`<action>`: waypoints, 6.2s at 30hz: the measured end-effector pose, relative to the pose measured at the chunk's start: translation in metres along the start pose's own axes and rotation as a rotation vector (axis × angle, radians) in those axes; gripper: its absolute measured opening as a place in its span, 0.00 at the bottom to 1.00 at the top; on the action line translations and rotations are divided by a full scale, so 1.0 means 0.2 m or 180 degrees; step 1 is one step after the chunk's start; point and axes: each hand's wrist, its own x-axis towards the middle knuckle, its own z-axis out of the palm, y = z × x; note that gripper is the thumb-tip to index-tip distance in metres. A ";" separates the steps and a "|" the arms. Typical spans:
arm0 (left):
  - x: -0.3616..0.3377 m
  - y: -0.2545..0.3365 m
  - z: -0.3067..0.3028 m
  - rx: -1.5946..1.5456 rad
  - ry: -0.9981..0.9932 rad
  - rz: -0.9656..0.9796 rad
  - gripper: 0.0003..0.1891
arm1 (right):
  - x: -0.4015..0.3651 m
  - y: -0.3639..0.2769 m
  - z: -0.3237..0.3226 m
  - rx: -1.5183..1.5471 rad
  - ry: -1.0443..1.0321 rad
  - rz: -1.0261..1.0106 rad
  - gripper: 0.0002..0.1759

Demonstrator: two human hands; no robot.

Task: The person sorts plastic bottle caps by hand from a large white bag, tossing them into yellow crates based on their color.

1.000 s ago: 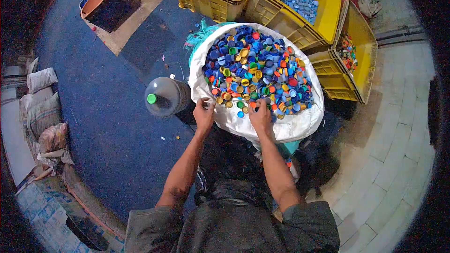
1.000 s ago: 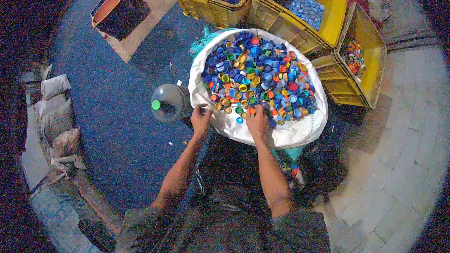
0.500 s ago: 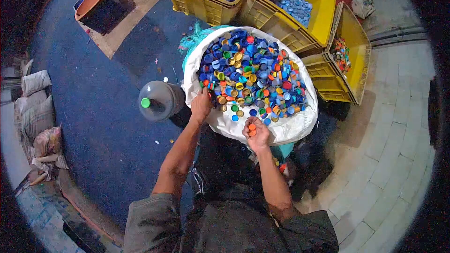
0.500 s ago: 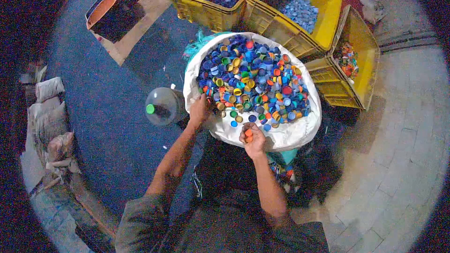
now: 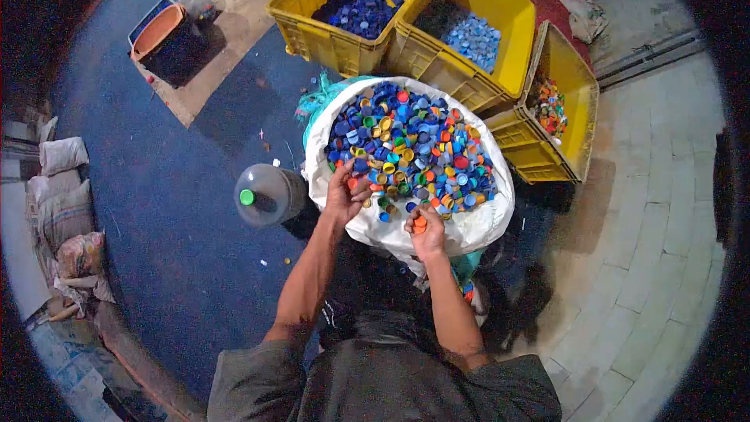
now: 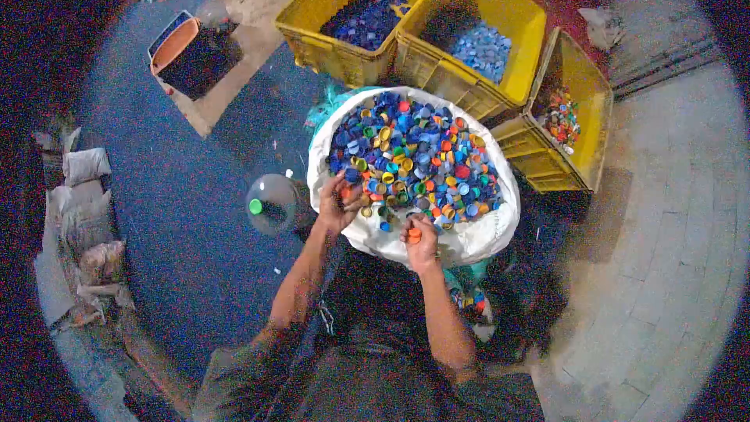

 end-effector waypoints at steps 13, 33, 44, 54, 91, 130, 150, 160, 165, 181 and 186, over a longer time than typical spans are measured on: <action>-0.15 -0.21 0.54 0.0056 0.0198 -0.0716 0.15 | -0.22 -0.36 0.58 -0.3828 0.0226 -0.2935 0.12; -0.18 -0.12 0.70 -0.0391 -0.0583 -0.0936 0.15 | -0.33 -0.53 0.77 -0.4803 0.0322 -0.3115 0.10; -0.20 -0.10 0.73 -0.0248 -0.1046 -0.0620 0.25 | -0.46 -0.54 0.93 -0.4699 0.0415 -0.2452 0.18; -0.25 -0.06 0.71 0.0074 -0.1140 -0.0564 0.27 | -0.45 -0.53 0.91 -0.4401 0.0293 -0.2582 0.16; -0.14 -0.21 0.57 -0.0305 -0.0426 -0.1063 0.21 | -0.48 -0.70 0.79 -0.4830 0.0284 -0.1425 0.23; 0.68 -0.72 1.62 0.1140 -0.0740 -0.0691 0.43 | -0.09 -1.71 -0.37 0.2026 0.0435 -0.2490 0.25; 0.29 0.11 -0.23 0.4025 0.1674 0.1336 0.10 | 0.58 -0.52 -0.02 -0.3988 0.0600 -0.2121 0.16; 0.56 0.12 -0.18 0.5806 0.1353 0.2188 0.11 | 1.35 -0.53 0.26 -0.4923 0.0974 -0.2125 0.22; 0.93 0.25 -0.05 0.6424 0.0367 0.2792 0.17 | 1.61 -0.55 0.32 -0.5388 0.0272 -0.1638 0.28; 1.10 0.06 -0.10 0.7462 -0.0145 0.2346 0.23 | 1.45 -0.45 0.39 -0.6291 -0.0025 -0.0815 0.21; 0.95 -0.07 -0.09 0.7036 0.0093 0.2412 0.14 | 1.29 -0.41 0.30 -0.6398 -0.0427 -0.1423 0.19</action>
